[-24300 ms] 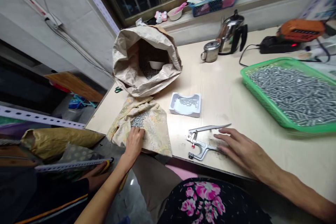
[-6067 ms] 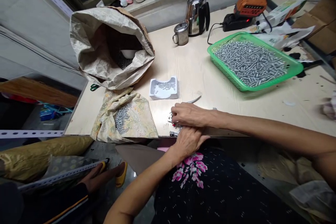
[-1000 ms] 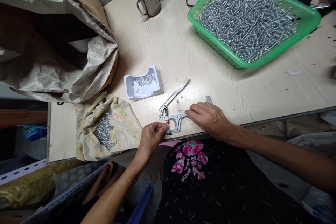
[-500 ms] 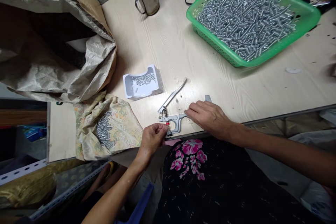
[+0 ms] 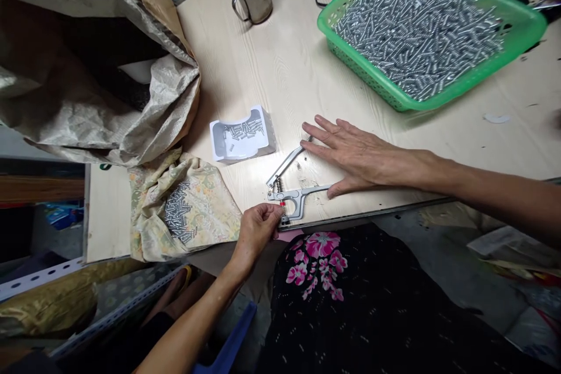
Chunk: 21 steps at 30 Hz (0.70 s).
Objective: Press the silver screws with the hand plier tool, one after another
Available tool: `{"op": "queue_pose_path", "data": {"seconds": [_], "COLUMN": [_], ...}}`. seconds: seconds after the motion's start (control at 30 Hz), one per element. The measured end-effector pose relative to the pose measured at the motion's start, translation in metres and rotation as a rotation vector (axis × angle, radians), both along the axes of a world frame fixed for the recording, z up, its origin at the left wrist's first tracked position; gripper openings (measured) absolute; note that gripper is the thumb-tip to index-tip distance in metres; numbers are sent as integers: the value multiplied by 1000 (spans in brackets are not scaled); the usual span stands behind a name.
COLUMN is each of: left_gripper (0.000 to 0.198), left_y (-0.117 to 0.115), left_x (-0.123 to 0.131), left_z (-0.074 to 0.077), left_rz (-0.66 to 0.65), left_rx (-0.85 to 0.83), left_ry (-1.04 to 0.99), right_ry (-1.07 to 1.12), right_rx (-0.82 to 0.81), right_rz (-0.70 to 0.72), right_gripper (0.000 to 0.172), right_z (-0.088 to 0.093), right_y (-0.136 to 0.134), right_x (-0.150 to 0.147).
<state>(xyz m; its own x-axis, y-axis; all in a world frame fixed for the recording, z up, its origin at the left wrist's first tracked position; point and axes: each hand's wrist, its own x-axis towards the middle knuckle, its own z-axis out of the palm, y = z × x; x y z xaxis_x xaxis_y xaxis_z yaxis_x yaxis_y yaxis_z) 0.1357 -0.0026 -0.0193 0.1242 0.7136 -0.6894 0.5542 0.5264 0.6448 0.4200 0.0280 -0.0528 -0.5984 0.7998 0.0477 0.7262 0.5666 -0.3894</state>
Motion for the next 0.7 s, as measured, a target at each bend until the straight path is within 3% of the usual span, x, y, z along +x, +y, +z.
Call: {"op": "queue_pose_path", "data": {"seconds": [0.17, 0.37, 0.43, 0.57, 0.63, 0.7], "left_gripper": [40, 39, 36, 22, 32, 49], "left_y": [-1, -2, -6, -7, 0, 14], "left_x": [1, -5, -7, 9, 24, 41], "left_z": [1, -2, 0, 5, 3, -3], "left_rz": [5, -61, -145, -408, -607, -806], "left_rx": [13, 17, 166, 789, 973, 1039], "left_ry": [7, 53, 142, 344, 388, 401], "right_ry": [2, -26, -48, -51, -39, -42], "right_rx": [-47, -57, -56, -56, -42, -28], "right_rz": [56, 39, 46, 25, -2, -23], "right_gripper": [105, 78, 67, 42, 35, 34], "right_z": [4, 21, 23, 23, 22, 22], "right_y": [7, 4, 1, -9, -14, -18], "right_x": [-1, -8, -10, -16, -19, -20]}}
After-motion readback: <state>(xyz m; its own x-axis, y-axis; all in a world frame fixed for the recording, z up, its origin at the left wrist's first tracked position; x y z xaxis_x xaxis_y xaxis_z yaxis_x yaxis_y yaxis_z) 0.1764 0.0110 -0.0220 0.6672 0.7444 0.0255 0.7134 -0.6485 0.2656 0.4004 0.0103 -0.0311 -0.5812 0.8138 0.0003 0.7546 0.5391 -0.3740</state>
